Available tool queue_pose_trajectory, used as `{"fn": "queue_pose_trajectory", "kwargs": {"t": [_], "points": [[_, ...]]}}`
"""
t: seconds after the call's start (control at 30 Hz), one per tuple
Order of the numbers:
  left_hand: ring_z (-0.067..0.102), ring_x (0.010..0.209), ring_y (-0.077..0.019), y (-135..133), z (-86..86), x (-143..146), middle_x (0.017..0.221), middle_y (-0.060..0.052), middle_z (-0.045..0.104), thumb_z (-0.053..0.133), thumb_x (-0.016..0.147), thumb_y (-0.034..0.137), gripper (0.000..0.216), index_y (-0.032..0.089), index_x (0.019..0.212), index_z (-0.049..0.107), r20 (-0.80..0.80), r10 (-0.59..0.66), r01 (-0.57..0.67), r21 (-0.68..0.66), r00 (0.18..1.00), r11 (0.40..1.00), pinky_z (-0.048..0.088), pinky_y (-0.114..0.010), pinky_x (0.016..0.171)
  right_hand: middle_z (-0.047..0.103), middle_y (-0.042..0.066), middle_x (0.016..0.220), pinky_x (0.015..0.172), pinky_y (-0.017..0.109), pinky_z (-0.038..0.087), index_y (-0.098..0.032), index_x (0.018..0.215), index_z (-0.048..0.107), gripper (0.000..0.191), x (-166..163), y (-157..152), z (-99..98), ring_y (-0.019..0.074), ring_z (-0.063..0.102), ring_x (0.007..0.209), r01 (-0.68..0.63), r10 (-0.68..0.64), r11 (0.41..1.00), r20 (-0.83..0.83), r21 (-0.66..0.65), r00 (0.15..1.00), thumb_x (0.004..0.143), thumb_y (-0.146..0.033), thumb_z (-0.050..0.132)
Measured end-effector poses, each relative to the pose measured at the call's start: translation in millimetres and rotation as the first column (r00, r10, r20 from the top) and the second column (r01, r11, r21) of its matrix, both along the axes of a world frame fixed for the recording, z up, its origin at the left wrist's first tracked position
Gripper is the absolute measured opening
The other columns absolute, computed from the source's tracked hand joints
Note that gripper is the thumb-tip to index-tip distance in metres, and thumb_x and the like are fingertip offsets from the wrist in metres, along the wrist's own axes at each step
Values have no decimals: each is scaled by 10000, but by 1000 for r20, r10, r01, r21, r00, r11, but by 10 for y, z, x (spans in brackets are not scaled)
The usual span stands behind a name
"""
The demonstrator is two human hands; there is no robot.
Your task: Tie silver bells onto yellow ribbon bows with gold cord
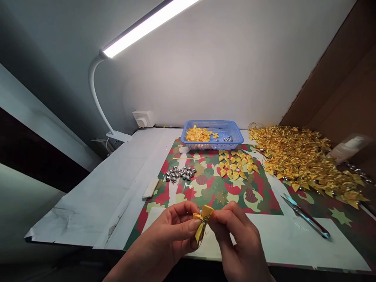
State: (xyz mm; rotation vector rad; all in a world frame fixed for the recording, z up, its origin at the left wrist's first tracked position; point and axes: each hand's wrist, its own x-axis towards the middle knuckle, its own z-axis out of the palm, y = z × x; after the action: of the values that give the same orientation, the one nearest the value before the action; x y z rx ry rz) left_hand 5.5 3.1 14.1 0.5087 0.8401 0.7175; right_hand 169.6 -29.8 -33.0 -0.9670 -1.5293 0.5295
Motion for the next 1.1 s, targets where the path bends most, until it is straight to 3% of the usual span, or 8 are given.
{"fn": "queue_pose_trajectory", "kwargs": {"t": [0.8, 0.93, 1.1], "points": [[587, 595, -64, 10, -33, 15, 708, 0, 679, 855, 728, 114, 161, 147, 825, 731, 1, -13, 13, -2, 1000, 1000, 514, -160, 581, 477, -31, 758, 565, 182, 426, -214, 916, 638, 180, -30, 12, -50, 94, 487, 627, 24, -25, 1000, -67, -18, 997, 947, -79, 524], [583, 623, -75, 4, -43, 47, 723, 3, 682, 873, 704, 134, 182, 161, 810, 727, -25, 9, -8, 22, 1000, 1000, 513, -172, 603, 581, -43, 762, 609, 165, 469, -248, 916, 659, 132, -30, 23, -51, 88, 556, 644, 40, -46, 998, -113, -56, 993, 930, -131, 600], [573, 657, -96, 13, -7, 69, 706, 19, 688, 847, 749, 204, 144, 191, 788, 709, -141, 91, -60, 213, 986, 975, 500, -191, 631, 752, -74, 894, 743, 135, 544, -321, 1135, 566, 258, -24, -25, -40, 85, 723, 769, 102, -138, 973, -165, -207, 977, 938, -154, 568]]}}
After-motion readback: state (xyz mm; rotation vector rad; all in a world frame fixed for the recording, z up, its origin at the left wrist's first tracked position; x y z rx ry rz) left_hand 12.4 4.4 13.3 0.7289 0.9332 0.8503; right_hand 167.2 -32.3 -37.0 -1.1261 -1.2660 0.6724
